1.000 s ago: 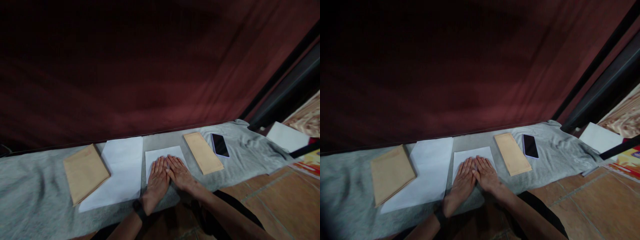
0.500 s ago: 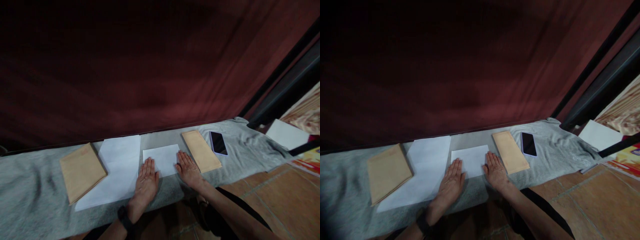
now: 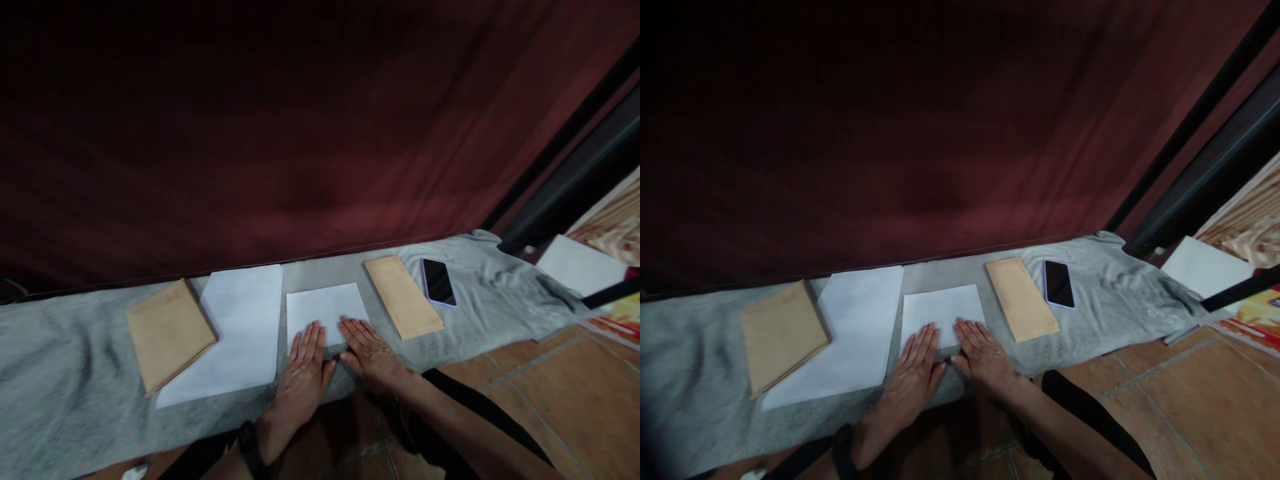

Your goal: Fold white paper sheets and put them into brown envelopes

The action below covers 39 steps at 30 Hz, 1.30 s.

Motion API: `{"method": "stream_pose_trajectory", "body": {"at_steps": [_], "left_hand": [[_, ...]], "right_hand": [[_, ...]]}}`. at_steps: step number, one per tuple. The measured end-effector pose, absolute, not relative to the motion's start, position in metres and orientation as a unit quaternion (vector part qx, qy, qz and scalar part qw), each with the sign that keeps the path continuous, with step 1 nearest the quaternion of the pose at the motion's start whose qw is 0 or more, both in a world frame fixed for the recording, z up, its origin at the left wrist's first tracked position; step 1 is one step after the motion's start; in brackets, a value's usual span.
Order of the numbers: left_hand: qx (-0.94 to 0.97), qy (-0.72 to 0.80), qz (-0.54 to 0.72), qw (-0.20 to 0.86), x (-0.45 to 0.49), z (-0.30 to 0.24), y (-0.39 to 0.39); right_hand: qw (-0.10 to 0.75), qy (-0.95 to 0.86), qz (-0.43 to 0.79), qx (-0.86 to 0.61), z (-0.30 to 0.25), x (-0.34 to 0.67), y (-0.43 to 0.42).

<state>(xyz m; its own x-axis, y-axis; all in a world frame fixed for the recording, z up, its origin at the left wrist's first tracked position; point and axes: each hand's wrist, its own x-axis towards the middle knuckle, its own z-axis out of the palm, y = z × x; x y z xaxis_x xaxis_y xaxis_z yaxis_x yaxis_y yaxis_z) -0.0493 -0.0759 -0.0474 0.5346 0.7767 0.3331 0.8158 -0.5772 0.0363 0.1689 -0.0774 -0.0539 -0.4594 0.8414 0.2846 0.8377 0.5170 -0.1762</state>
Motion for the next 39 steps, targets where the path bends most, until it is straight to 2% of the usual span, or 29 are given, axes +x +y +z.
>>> {"method": "stream_pose_trajectory", "body": {"at_steps": [6,12,21,31,34,39], "left_hand": [[-0.856,-0.489,-0.157,0.054,-0.064,-0.048,-0.082],[-0.822,-0.54,-0.165,0.079,-0.07,-0.046,-0.088],[-0.879,-0.442,-0.171,0.041,-0.05,-0.047,-0.103],[-0.846,-0.508,-0.144,0.071,-0.058,-0.048,-0.101],[-0.839,-0.526,-0.126,0.06,-0.055,-0.037,-0.089],[-0.871,-0.466,-0.148,0.042,-0.037,-0.029,-0.063]], "right_hand": [[0.157,-0.828,-0.005,-0.539,-0.056,0.191,-0.081],[0.18,-0.785,-0.035,-0.592,-0.055,0.193,-0.086],[0.174,-0.855,0.021,-0.488,-0.042,0.152,-0.103],[0.161,-0.816,-0.024,-0.555,-0.05,0.175,-0.095],[0.169,-0.795,-0.003,-0.582,-0.045,0.173,-0.089],[0.16,-0.813,0.052,-0.558,-0.027,0.155,-0.072]]}}
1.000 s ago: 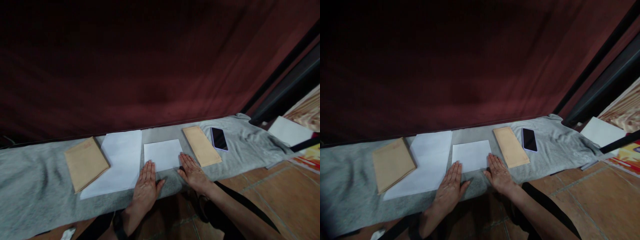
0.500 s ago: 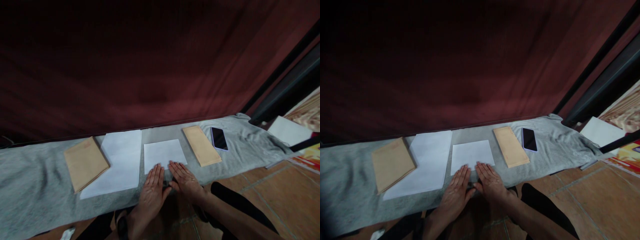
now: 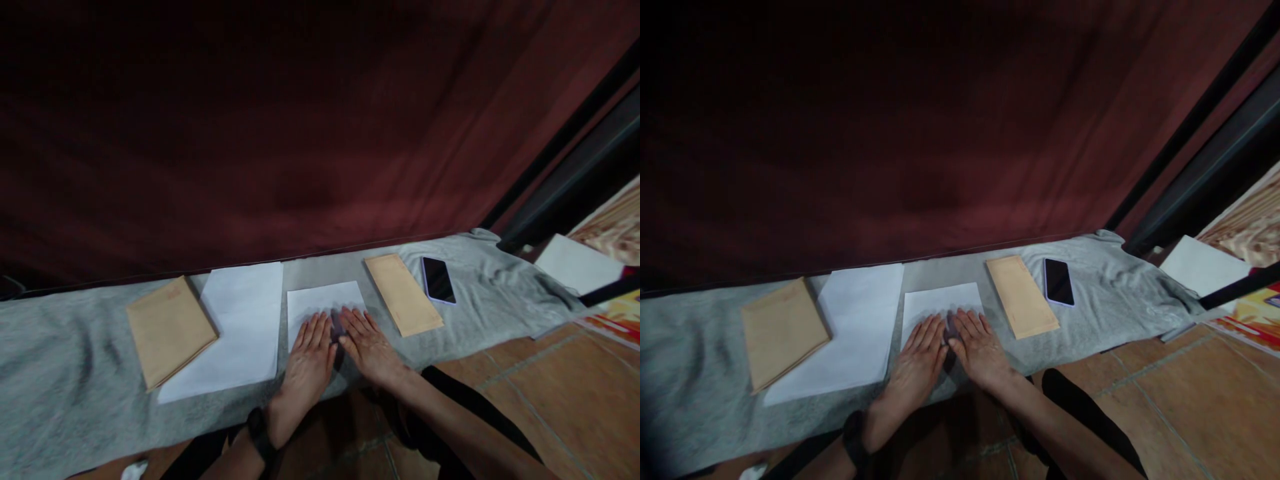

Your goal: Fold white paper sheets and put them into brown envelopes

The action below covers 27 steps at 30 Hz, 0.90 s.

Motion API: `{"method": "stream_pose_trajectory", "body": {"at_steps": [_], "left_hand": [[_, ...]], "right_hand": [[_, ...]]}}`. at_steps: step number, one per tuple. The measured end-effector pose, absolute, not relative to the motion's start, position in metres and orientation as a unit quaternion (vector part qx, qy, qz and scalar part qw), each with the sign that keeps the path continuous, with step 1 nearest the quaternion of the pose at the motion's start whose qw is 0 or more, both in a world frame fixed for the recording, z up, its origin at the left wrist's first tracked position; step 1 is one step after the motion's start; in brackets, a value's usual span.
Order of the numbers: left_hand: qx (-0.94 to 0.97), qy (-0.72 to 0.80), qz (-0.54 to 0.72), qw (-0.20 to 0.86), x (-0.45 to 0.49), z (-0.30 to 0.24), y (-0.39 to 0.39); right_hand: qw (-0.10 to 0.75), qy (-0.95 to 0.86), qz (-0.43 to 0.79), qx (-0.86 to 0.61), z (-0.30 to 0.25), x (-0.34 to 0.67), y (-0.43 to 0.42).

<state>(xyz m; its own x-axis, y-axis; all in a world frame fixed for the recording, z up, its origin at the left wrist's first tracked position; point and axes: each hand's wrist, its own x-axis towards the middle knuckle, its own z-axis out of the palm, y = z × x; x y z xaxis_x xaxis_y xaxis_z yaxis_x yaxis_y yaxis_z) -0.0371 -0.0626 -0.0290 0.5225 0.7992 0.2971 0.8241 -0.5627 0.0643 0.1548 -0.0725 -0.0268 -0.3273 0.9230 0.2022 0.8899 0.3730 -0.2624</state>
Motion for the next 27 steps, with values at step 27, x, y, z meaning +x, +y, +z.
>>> {"method": "stream_pose_trajectory", "body": {"at_steps": [27], "left_hand": [[-0.85,-0.5,-0.141,0.083,-0.021,-0.063,0.009]], "right_hand": [[0.207,-0.788,0.057,-0.578,-0.041,0.123,0.001]]}}
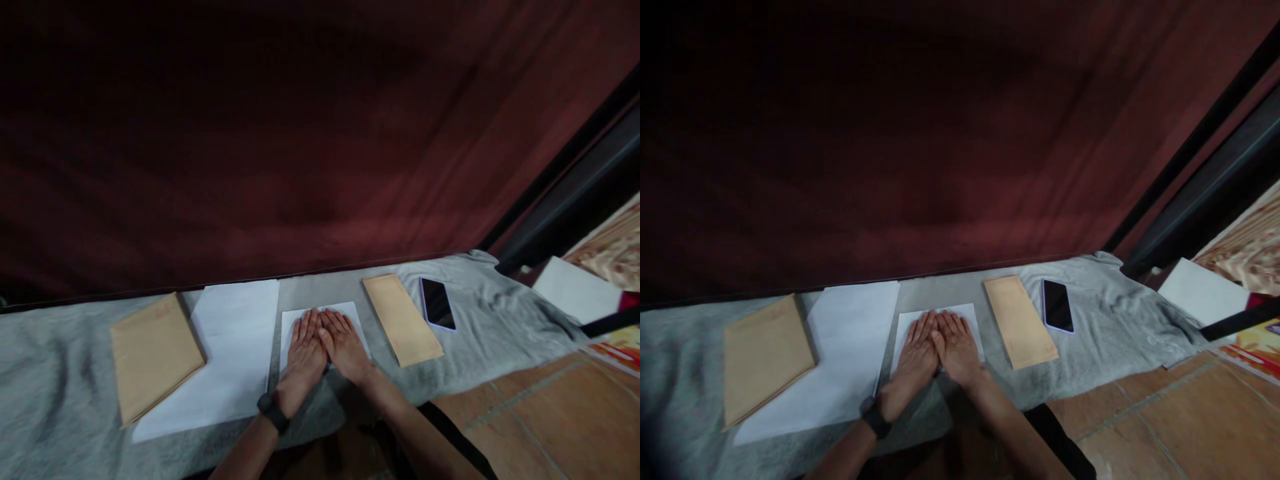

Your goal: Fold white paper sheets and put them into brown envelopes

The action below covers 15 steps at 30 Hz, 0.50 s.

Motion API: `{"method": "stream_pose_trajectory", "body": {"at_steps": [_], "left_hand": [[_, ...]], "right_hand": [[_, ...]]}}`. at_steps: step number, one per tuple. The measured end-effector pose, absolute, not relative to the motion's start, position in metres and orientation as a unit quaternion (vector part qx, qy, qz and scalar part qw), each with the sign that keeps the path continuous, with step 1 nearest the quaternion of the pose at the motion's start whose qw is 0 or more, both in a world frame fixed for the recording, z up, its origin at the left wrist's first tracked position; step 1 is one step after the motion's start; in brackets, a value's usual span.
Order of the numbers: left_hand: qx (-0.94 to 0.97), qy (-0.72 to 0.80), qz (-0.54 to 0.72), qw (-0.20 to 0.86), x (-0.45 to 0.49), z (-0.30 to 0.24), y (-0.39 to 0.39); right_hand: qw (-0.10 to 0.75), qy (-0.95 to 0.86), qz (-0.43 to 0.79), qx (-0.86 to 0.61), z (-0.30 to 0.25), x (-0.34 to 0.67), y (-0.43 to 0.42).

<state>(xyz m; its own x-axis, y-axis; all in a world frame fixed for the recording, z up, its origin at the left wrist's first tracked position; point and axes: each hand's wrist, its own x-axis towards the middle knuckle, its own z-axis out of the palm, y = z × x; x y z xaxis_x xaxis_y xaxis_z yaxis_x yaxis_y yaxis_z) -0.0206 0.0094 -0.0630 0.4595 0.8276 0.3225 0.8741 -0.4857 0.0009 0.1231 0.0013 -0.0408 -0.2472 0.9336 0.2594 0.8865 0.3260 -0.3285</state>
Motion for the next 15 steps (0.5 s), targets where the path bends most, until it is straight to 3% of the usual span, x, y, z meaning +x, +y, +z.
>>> {"method": "stream_pose_trajectory", "body": {"at_steps": [15], "left_hand": [[-0.778,-0.609,-0.145,0.05,-0.035,-0.066,0.019]], "right_hand": [[0.19,-0.714,-0.039,-0.673,-0.06,0.14,0.014]]}}
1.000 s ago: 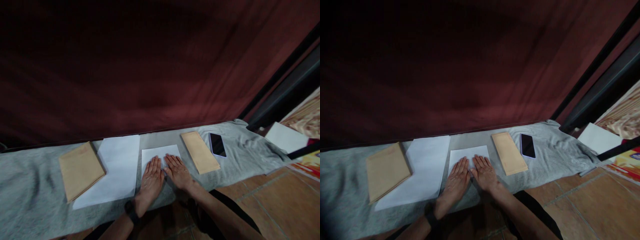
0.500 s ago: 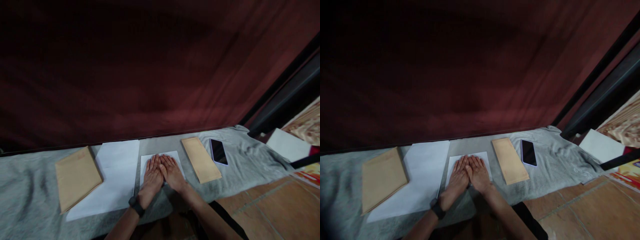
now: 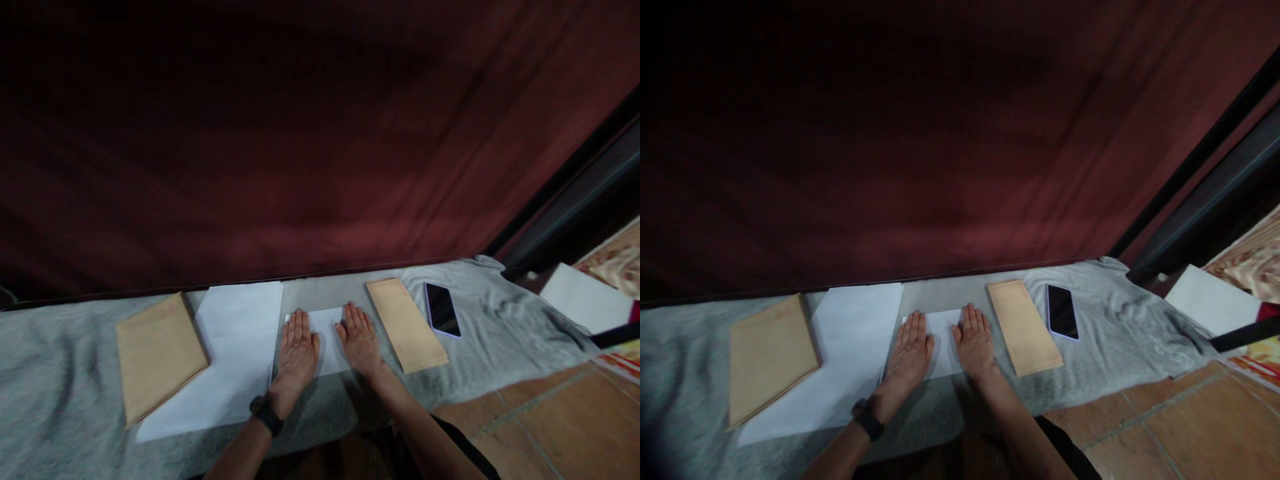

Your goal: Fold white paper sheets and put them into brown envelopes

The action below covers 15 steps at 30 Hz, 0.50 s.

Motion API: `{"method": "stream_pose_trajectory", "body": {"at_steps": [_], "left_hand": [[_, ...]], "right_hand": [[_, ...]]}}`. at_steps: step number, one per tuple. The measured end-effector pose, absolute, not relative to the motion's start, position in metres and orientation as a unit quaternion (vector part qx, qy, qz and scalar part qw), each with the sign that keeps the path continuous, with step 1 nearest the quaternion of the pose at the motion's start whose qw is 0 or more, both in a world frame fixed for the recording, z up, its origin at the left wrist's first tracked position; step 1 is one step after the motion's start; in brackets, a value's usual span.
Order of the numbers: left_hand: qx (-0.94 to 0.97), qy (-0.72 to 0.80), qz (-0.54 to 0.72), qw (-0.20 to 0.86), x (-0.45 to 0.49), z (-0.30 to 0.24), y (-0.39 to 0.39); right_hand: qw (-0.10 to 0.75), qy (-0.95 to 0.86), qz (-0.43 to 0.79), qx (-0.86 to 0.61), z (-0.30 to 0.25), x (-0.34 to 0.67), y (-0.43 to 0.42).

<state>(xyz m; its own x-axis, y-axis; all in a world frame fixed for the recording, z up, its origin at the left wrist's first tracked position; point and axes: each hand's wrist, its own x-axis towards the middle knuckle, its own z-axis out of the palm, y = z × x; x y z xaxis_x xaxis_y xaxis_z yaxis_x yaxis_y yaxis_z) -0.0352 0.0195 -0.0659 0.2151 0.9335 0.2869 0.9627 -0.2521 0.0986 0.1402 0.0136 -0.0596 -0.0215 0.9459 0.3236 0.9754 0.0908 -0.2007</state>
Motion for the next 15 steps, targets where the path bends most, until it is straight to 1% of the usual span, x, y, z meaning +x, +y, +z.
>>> {"method": "stream_pose_trajectory", "body": {"at_steps": [4,9,15], "left_hand": [[-0.763,-0.626,-0.15,0.053,-0.037,-0.067,0.015],[-0.768,-0.613,-0.18,0.048,-0.043,-0.07,0.01],[-0.773,-0.603,-0.193,0.036,-0.048,-0.064,0.0]], "right_hand": [[0.188,-0.705,-0.053,-0.682,-0.061,0.149,0.009],[0.167,-0.703,-0.04,-0.69,-0.056,0.157,0.003],[0.145,-0.689,-0.017,-0.71,-0.036,0.164,-0.005]]}}
